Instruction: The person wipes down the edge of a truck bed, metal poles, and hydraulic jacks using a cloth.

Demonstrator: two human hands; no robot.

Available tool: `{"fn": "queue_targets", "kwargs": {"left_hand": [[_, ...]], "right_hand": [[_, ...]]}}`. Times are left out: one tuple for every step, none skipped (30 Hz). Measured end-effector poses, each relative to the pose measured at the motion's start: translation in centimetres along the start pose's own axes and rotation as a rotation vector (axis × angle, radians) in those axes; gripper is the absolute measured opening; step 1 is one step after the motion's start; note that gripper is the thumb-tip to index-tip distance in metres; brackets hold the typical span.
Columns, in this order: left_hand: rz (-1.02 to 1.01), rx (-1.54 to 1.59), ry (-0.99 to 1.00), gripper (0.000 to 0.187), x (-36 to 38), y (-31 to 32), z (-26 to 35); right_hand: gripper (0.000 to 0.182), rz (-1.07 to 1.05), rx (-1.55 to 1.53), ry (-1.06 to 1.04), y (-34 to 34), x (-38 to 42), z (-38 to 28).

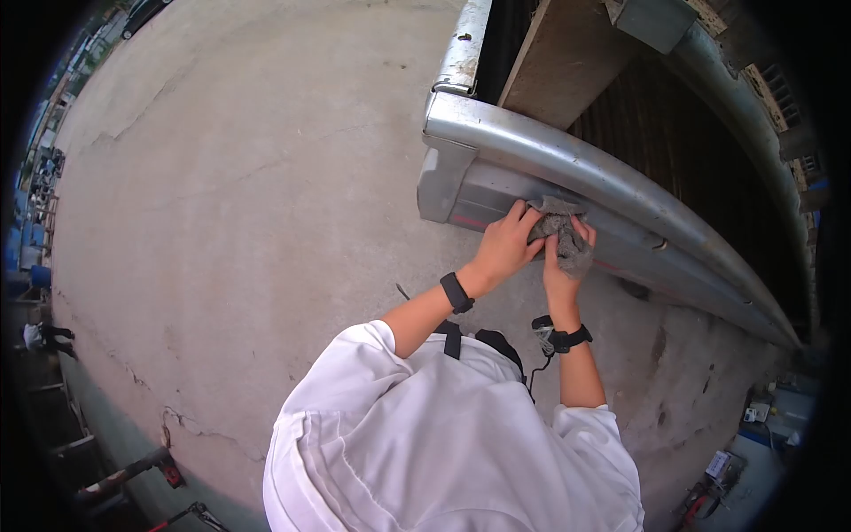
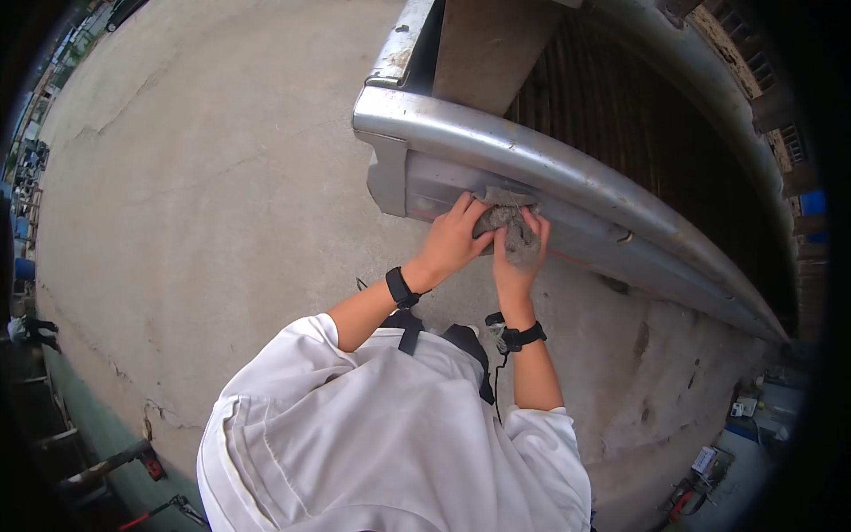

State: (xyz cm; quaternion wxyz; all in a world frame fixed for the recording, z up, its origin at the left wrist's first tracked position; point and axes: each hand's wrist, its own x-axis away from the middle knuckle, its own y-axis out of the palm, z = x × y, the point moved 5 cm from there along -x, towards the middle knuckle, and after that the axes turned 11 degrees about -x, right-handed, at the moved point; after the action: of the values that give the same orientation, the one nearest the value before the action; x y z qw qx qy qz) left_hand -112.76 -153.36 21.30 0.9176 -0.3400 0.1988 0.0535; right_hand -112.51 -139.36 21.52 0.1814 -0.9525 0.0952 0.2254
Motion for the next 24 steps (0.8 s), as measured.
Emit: {"fn": "queue_targets", "kwargs": {"left_hand": [[-0.013,-0.009,0.006,0.044,0.4,0.5,-0.5],[-0.024,-0.019,0.014,0.044,0.8,0.7,-0.9],[-0.033,-0.032,0.022,0.043,1.1,0.7,-1.2],[-0.072,-0.039,0.01,0.044,1.6,1.0,-2.0],[-0.11,-0.047,-0.002,0.044,2.1,1.1,-3.1],[-0.146,-0.055,-0.015,0.044,2.7,1.1,-4.1],[-0.162,-0.069,-0.038,0.046,3.3,1.2,-5.3],[-0.179,-0.083,-0.061,0.048,4.0,1.2,-6.5],[-0.199,-0.097,-0.085,0.05,4.4,0.6,-7.1],[-0.166,-0.099,-0.1,0.05,4.9,-0.1,-7.6],[-0.133,-0.102,-0.113,0.049,5.1,-0.7,-7.9],[-0.099,-0.105,-0.123,0.049,5.2,-1.6,-8.0],[-0.048,-0.099,-0.13,0.048,5.0,-3.3,-7.3],[0.002,-0.092,-0.137,0.047,4.9,-5.2,-6.5],[0.052,-0.085,-0.143,0.046,4.5,-7.3,-5.8],[0.132,-0.083,-0.102,0.045,4.2,-9.0,-5.1],[0.212,-0.081,-0.061,0.044,3.9,-10.7,-4.6],[0.291,-0.079,-0.02,0.043,3.7,-11.9,-4.1],[0.322,-0.095,-0.035,0.042,3.4,-12.7,-4.2],[0.355,-0.111,-0.051,0.041,2.9,-13.3,-4.4],[0.387,-0.127,-0.068,0.039,2.5,-13.8,-4.8],[0.375,-0.135,-0.09,0.041,2.5,-13.2,-6.0],[0.324,-0.16,-0.124,0.041,2.7,-12.6,-7.1],[0.272,-0.184,-0.158,0.041,3.1,-12.0,-8.3]], "right_hand": [[0.033,0.005,0.038,0.006,-0.1,0.6,0.6],[0.031,0.003,0.052,0.018,0.2,1.2,1.2],[0.03,0.0,0.065,0.028,0.4,1.9,1.8],[0.029,-0.005,0.076,0.037,0.9,2.4,2.6],[0.029,-0.028,0.026,0.068,1.7,3.0,3.5],[0.029,-0.053,-0.024,0.099,2.7,3.7,4.3],[0.029,-0.079,-0.076,0.128,3.6,4.1,4.7],[0.03,-0.138,-0.047,0.184,4.5,4.4,5.0],[0.031,-0.16,-0.076,0.214,5.2,4.6,4.7],[0.033,-0.179,-0.106,0.246,6.0,4.8,4.5],[0.034,-0.196,-0.136,0.276,6.7,4.8,4.3],[0.036,-0.219,-0.137,0.213,7.3,4.3,3.2],[0.038,-0.242,-0.136,0.151,7.6,3.7,1.5],[0.041,-0.264,-0.135,0.088,8.0,3.1,-0.4],[0.042,-0.255,-0.147,0.005,8.3,2.5,-2.3],[0.043,-0.247,-0.159,-0.078,8.6,1.9,-4.3],[0.045,-0.239,-0.17,-0.162,8.9,1.2,-6.4],[0.041,-0.225,-0.177,-0.19,9.2,0.3,-8.4],[0.04,-0.229,-0.16,-0.195,9.9,-0.1,-9.2],[0.039,-0.234,-0.144,-0.201,10.6,-0.6,-9.7],[0.037,-0.24,-0.127,-0.207,11.4,-1.0,-10.0],[0.034,-0.216,-0.123,-0.231,12.0,-1.1,-9.6],[0.034,-0.239,-0.092,-0.224,12.5,-0.8,-8.8],[0.034,-0.261,-0.061,-0.215,13.0,-0.3,-7.8]]}}
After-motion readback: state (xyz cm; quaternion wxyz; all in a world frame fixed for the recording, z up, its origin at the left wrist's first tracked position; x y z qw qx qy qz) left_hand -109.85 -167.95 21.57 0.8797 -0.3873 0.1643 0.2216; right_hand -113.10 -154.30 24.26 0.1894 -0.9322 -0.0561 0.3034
